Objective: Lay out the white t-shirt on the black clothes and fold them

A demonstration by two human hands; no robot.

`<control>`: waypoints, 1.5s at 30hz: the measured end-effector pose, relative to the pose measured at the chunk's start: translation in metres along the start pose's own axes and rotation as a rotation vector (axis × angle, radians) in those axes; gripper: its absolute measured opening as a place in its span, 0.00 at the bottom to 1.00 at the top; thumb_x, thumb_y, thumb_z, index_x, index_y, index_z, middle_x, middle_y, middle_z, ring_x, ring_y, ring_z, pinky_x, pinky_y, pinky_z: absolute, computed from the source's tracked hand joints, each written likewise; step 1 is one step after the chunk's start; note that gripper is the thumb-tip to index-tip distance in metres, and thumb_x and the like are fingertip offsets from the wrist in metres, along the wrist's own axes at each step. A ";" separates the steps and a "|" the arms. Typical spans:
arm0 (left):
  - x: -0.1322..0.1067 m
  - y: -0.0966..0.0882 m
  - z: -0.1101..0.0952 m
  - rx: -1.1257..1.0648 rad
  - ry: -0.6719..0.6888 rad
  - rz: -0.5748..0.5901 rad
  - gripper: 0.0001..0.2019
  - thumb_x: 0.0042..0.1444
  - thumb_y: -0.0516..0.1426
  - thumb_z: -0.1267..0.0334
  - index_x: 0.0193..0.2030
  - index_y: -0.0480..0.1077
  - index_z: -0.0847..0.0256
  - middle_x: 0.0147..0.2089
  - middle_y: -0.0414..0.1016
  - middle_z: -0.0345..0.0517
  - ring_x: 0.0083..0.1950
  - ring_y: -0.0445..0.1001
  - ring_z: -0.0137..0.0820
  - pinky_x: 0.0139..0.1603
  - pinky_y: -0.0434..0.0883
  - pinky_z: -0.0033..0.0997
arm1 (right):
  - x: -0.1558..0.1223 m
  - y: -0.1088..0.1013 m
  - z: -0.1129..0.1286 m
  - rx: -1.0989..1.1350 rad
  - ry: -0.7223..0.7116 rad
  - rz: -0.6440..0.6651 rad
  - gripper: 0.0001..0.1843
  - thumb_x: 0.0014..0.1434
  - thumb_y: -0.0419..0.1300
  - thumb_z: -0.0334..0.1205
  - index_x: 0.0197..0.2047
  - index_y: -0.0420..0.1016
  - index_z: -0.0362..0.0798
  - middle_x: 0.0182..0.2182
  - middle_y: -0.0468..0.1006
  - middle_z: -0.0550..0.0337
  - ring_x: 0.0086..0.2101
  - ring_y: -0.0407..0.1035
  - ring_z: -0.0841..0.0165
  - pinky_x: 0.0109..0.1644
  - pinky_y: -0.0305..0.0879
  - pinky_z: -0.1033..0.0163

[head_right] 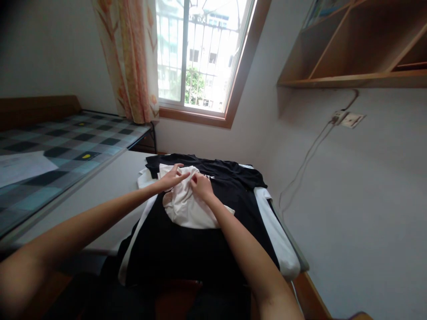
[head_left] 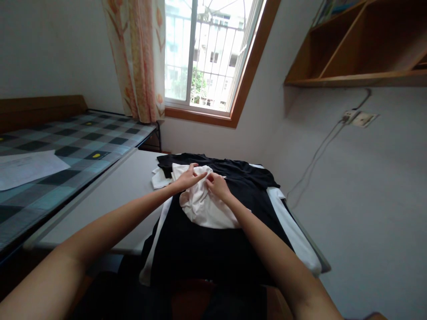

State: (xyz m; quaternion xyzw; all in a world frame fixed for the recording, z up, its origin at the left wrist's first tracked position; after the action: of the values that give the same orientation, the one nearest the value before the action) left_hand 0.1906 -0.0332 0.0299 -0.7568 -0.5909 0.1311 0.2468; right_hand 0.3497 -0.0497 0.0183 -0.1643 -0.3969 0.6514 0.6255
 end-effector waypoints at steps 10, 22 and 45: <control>-0.012 -0.042 0.018 -0.504 -0.167 0.130 0.16 0.47 0.63 0.63 0.44 0.73 0.64 0.32 0.73 0.44 0.30 0.71 0.28 0.32 0.67 0.29 | -0.006 -0.003 0.012 0.373 -0.109 0.055 0.11 0.58 0.60 0.43 0.41 0.77 0.48 0.39 0.79 0.56 0.37 0.73 0.67 0.44 0.70 0.59; -0.037 -0.079 -0.072 -0.591 0.158 0.281 0.33 0.47 0.65 0.45 0.56 0.61 0.56 0.35 0.71 0.38 0.30 0.70 0.29 0.33 0.68 0.28 | -0.013 -0.004 0.019 0.502 -0.069 0.667 0.29 0.48 0.70 0.49 0.53 0.76 0.47 0.49 0.78 0.53 0.49 0.71 0.59 0.54 0.64 0.57; -0.017 -0.154 0.018 -0.053 0.153 -0.293 0.26 0.58 0.52 0.41 0.52 0.67 0.60 0.45 0.76 0.55 0.46 0.75 0.44 0.43 0.73 0.43 | 0.001 -0.213 -0.012 -0.295 0.042 -0.584 0.12 0.60 0.58 0.41 0.36 0.80 0.43 0.28 0.79 0.51 0.29 0.67 0.64 0.36 0.59 0.61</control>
State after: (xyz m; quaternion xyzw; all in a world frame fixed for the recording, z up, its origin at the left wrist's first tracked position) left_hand 0.0496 -0.0185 0.0947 -0.6766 -0.6775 0.0200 0.2877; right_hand 0.5033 -0.0658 0.1648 -0.1457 -0.5045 0.3764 0.7632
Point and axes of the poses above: each hand's wrist, its own x-axis towards the middle knuckle, its own y-axis out of the palm, z = x × y, the point moved 3 cm from there along x, towards the middle knuckle
